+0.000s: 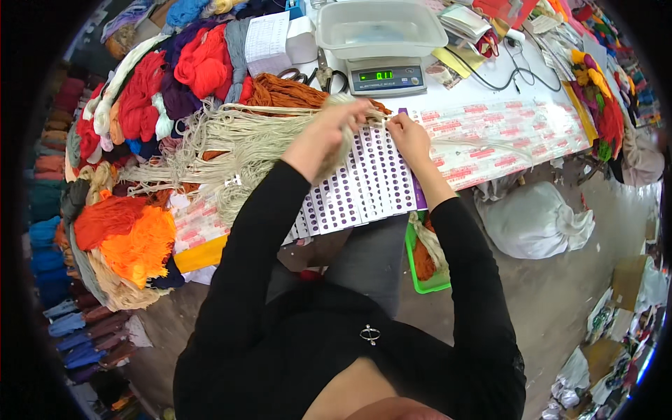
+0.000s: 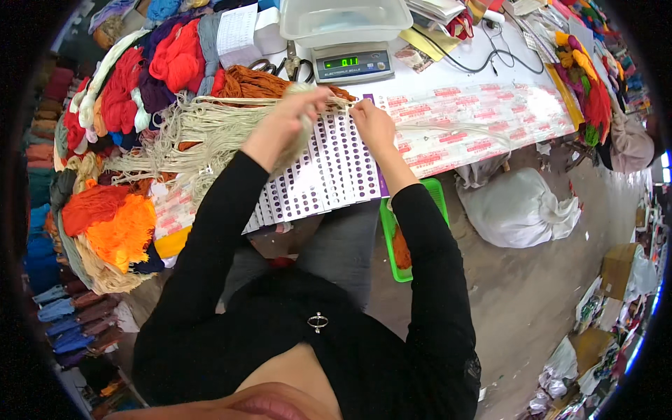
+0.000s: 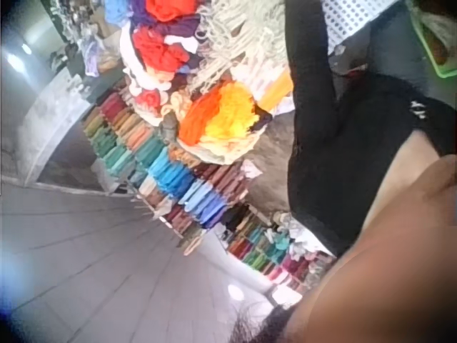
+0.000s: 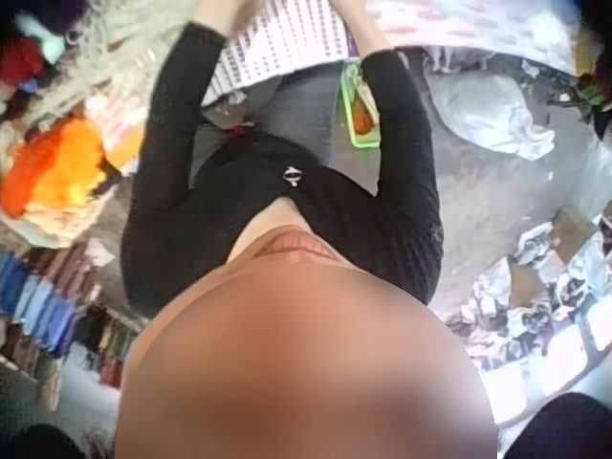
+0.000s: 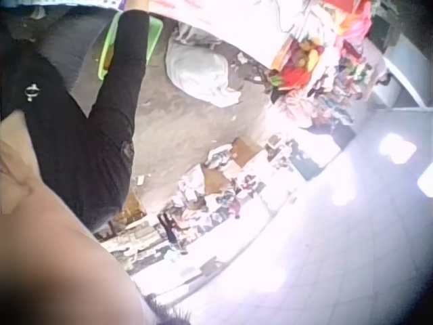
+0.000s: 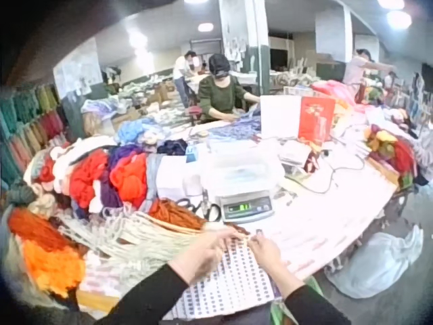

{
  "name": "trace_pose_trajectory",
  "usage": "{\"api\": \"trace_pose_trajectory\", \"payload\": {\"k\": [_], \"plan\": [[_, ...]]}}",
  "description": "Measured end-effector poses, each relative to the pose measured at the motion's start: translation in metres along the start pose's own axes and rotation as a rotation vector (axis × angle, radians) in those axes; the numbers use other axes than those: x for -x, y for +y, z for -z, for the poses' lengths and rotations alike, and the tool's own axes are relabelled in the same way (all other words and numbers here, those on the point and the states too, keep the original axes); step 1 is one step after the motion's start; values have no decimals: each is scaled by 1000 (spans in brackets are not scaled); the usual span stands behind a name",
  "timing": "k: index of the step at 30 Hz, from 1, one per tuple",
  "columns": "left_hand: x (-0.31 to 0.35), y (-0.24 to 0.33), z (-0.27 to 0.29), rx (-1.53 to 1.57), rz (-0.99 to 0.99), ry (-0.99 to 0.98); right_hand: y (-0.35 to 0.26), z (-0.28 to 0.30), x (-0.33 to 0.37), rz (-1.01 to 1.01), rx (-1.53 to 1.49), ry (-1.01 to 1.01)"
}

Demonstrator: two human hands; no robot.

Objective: Weighing and sorting bundles of yarn at a workbench.

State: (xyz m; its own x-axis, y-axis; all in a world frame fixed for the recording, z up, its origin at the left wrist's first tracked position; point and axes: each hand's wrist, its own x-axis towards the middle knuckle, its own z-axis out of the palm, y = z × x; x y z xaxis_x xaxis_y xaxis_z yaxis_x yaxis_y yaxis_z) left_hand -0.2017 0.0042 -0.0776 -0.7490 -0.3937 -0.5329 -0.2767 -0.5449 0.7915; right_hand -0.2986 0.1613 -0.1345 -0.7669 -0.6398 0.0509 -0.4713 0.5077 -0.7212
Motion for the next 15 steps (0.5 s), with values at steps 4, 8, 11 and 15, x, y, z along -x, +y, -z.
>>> {"api": "trace_pose_trajectory", "payload": {"k": [4,8,11,15], "plan": [[18,37,30,639,-1,-475,-6,-6,7,75,5,88],[3,-20,-14,-377,51,-177,-6,-3,10,66,-101,128],[-7,-42,-11,-694,-20,-7,-12,-7,12,109,-15,106],[11,3,49,-4,-186,189,-32,4,17,142,136,-5]]}}
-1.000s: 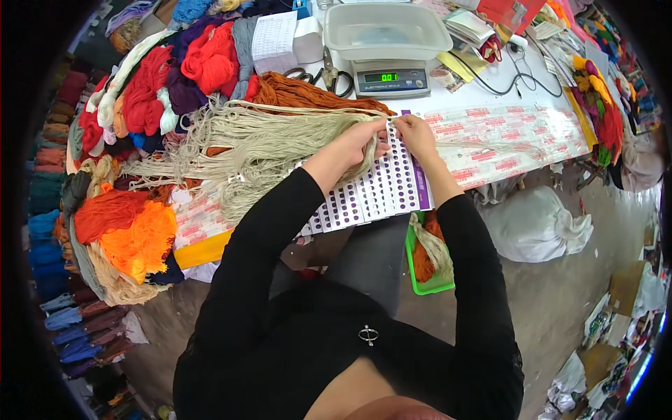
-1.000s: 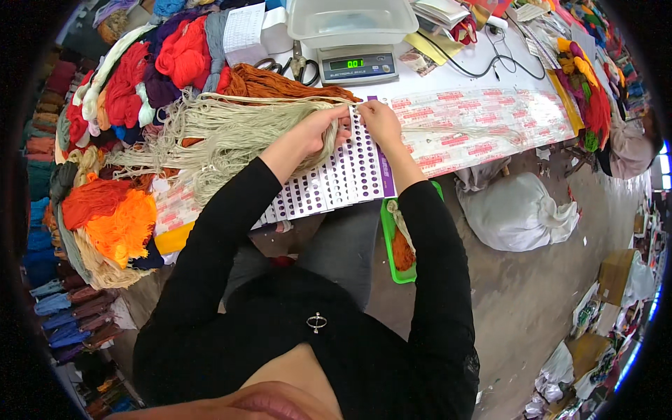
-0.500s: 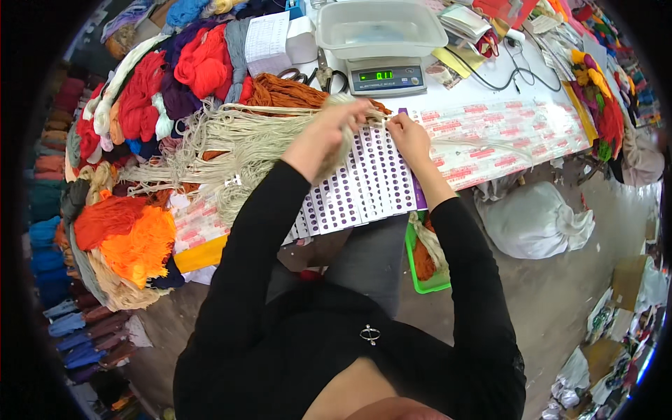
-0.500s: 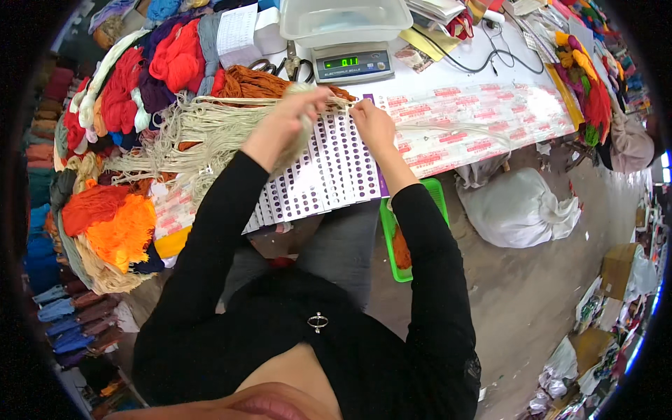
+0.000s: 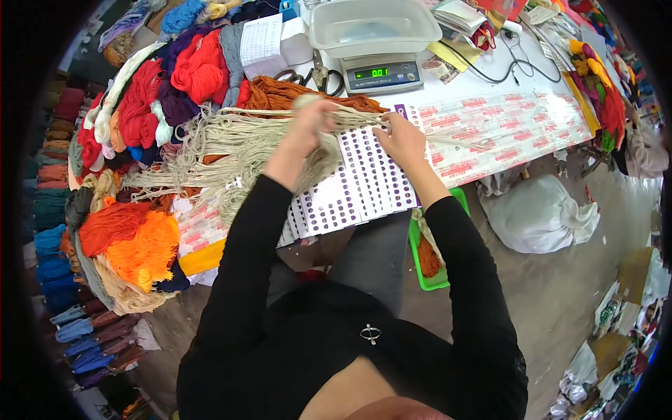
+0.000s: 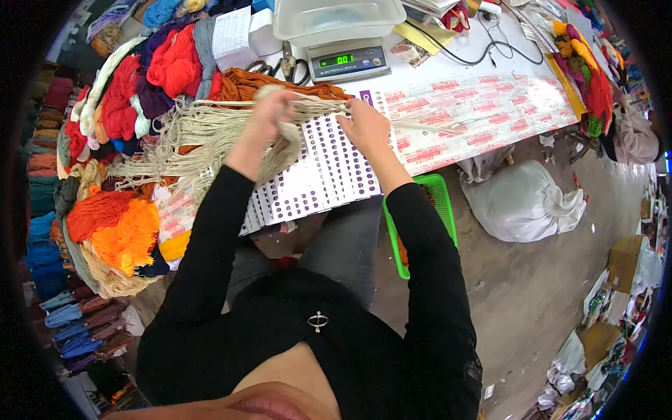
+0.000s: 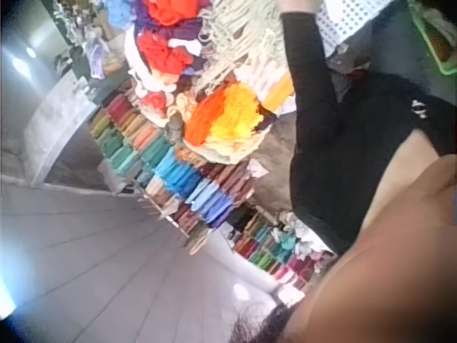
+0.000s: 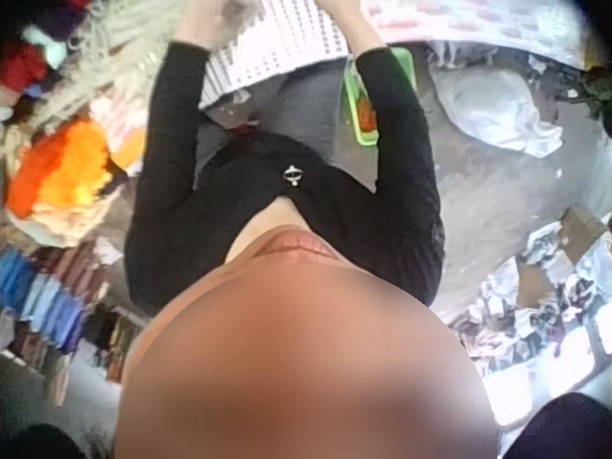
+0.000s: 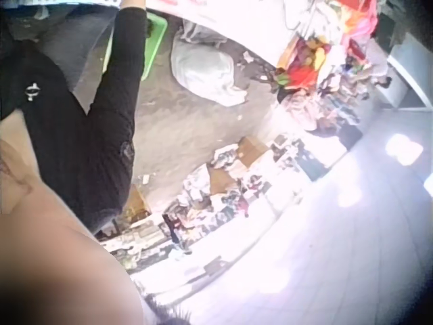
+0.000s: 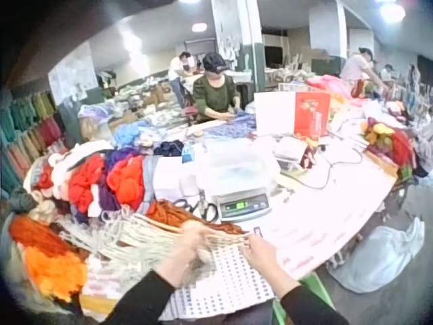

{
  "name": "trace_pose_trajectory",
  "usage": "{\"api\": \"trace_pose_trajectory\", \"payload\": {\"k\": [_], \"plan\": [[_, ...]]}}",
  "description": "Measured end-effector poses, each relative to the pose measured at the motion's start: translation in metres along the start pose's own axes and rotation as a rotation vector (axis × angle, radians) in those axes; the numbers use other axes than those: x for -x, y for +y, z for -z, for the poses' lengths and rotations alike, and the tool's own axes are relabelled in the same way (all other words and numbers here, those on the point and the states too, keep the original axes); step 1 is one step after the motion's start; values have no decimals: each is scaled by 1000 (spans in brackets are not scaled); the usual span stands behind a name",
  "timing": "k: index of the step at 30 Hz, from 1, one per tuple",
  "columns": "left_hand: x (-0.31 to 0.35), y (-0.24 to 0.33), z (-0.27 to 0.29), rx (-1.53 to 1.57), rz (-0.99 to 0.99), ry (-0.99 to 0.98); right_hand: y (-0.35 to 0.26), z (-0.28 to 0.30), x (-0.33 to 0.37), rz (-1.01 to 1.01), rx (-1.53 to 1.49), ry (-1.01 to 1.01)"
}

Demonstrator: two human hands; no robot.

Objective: Weighing and sorting bundles of yarn at a workbench.

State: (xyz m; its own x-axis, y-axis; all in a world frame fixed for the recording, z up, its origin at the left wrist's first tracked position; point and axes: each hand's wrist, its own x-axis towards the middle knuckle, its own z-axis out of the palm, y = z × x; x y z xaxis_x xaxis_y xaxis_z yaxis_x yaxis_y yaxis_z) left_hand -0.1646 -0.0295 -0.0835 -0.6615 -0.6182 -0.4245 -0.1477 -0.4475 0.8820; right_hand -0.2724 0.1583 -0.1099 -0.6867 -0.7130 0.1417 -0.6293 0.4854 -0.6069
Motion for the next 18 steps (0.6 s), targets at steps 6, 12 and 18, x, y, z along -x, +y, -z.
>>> {"api": "trace_pose_trajectory", "payload": {"k": [6,12,18], "plan": [[3,81,177,338,-121,61,0,0,-4,-31,2,-11],[81,62,105,-262,-329,344,14,-1,-6,-147,-204,-19],[117,8,-4,-6,-162,-393,-73,21,38,1,-917,-237]]}}
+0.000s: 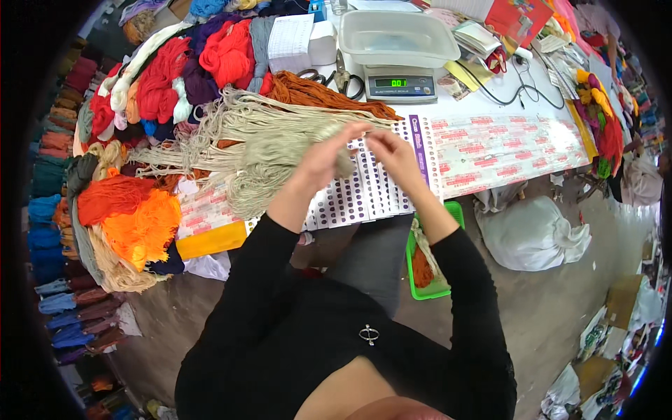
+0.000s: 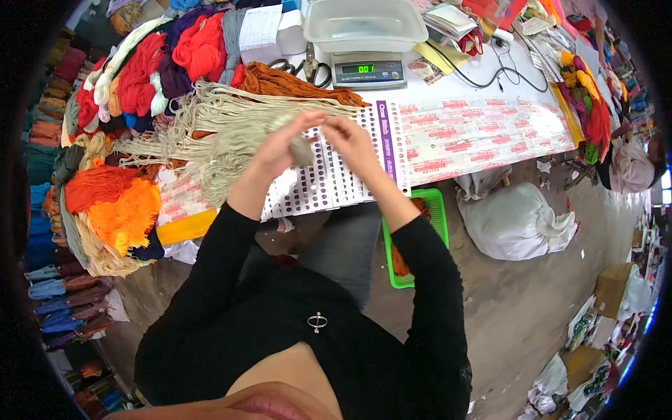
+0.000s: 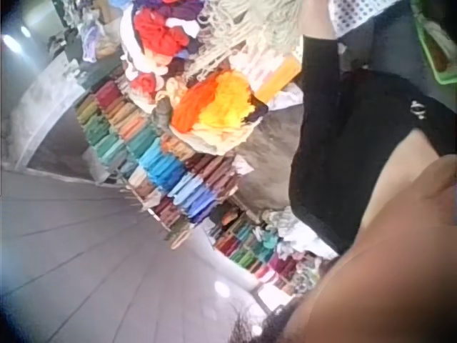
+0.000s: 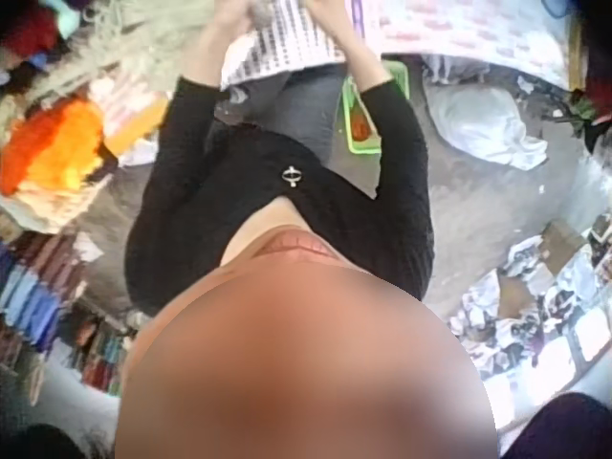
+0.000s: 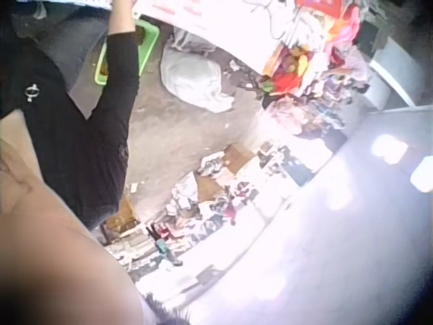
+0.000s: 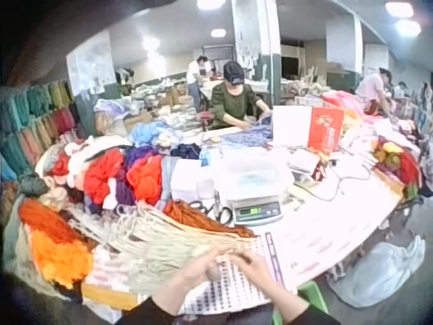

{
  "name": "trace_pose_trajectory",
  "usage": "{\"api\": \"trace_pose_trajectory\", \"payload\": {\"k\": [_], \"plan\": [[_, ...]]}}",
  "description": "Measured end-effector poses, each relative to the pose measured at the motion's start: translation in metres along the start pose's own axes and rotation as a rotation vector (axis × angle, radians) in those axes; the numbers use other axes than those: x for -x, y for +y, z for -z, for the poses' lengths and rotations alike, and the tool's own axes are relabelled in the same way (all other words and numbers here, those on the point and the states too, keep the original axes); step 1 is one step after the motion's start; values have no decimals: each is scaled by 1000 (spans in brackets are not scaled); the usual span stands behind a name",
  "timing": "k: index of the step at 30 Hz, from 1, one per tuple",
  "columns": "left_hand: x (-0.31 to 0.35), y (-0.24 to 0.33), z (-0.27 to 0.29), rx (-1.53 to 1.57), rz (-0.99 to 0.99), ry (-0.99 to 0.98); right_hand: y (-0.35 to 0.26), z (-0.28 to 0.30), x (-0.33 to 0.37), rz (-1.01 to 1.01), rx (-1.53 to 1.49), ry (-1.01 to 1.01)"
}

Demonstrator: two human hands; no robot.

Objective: Weighing and sorting bundles of yarn at a workbench.

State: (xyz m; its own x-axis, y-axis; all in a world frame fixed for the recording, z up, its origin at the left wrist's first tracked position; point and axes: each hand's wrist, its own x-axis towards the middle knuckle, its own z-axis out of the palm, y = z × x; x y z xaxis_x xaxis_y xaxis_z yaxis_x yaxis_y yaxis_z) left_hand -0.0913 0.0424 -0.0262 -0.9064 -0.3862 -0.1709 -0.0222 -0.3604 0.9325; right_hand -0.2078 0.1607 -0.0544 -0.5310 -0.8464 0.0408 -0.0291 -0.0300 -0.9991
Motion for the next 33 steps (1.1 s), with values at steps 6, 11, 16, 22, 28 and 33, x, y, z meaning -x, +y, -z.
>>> {"api": "trace_pose_trajectory", "payload": {"k": [6,11,16,22,28,33], "plan": [[-5,-3,-20,427,152,-229,-12,-11,22,-58,-242,41],[-2,6,-25,563,110,-241,-18,-7,29,-18,-329,55],[1,12,-23,683,124,-271,-28,-6,32,-58,-500,85],[6,18,-21,576,112,-115,-33,-2,38,-52,-540,93],[7,20,-13,486,18,-160,-32,-4,38,-68,-534,90],[13,29,-28,485,31,-88,-34,-8,34,-107,-380,60]]}}
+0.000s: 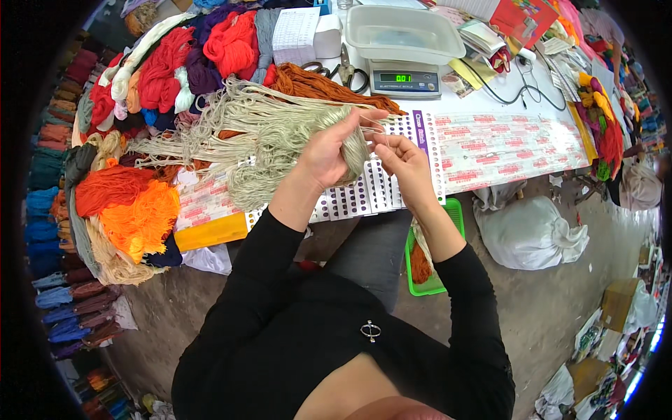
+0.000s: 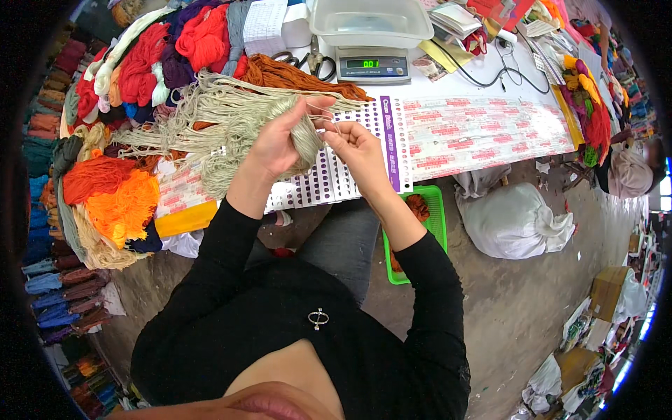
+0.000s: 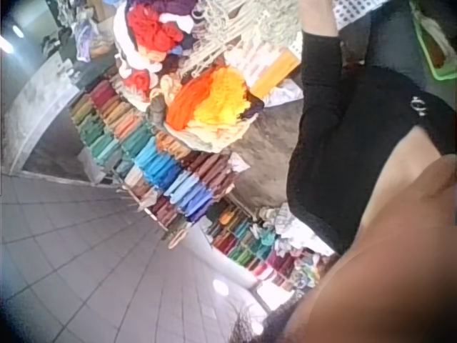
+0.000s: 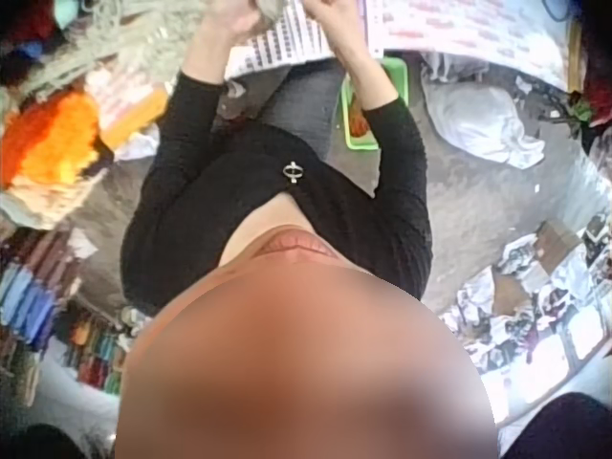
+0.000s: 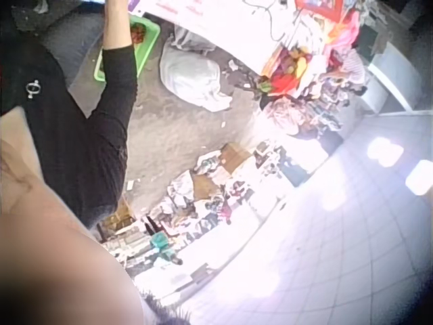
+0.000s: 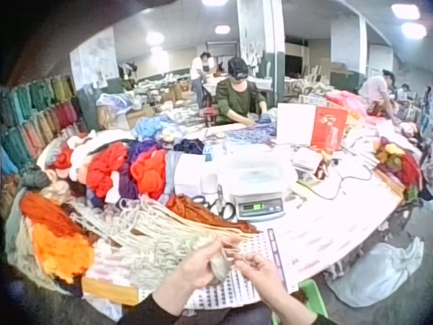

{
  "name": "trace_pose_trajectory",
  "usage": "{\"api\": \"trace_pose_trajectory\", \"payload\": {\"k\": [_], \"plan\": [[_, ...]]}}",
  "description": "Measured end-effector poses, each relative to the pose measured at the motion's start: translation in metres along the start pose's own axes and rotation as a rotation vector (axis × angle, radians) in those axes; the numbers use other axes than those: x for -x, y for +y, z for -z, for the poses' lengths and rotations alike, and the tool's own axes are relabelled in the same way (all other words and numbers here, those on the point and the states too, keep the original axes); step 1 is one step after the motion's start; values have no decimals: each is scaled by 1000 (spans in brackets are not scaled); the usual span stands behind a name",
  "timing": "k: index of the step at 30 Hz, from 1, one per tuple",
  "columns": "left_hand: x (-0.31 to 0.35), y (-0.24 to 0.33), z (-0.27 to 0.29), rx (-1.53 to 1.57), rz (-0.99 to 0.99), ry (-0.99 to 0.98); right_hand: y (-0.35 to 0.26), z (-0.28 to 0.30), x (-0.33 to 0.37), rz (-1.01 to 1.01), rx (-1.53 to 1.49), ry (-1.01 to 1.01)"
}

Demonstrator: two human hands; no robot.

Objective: Weighing and sorting bundles of yarn at a workbench.

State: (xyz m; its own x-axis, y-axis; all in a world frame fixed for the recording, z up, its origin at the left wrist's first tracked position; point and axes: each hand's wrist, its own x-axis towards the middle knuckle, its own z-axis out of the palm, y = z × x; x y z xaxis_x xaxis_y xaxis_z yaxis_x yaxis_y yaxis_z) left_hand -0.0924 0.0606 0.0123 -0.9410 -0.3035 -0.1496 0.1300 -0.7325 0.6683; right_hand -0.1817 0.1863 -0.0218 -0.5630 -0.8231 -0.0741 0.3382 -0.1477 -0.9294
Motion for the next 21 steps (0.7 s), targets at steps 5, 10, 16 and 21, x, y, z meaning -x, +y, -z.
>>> {"api": "trace_pose_trajectory", "payload": {"k": [5,10,16,21], "plan": [[1,-2,-1,13,19,-87,7,1,0,45,165,8],[3,-1,1,9,13,-50,3,3,2,18,133,8],[5,1,2,-49,12,27,0,3,4,4,-88,-28],[10,10,8,-319,40,63,-6,14,13,218,577,-116]]}}
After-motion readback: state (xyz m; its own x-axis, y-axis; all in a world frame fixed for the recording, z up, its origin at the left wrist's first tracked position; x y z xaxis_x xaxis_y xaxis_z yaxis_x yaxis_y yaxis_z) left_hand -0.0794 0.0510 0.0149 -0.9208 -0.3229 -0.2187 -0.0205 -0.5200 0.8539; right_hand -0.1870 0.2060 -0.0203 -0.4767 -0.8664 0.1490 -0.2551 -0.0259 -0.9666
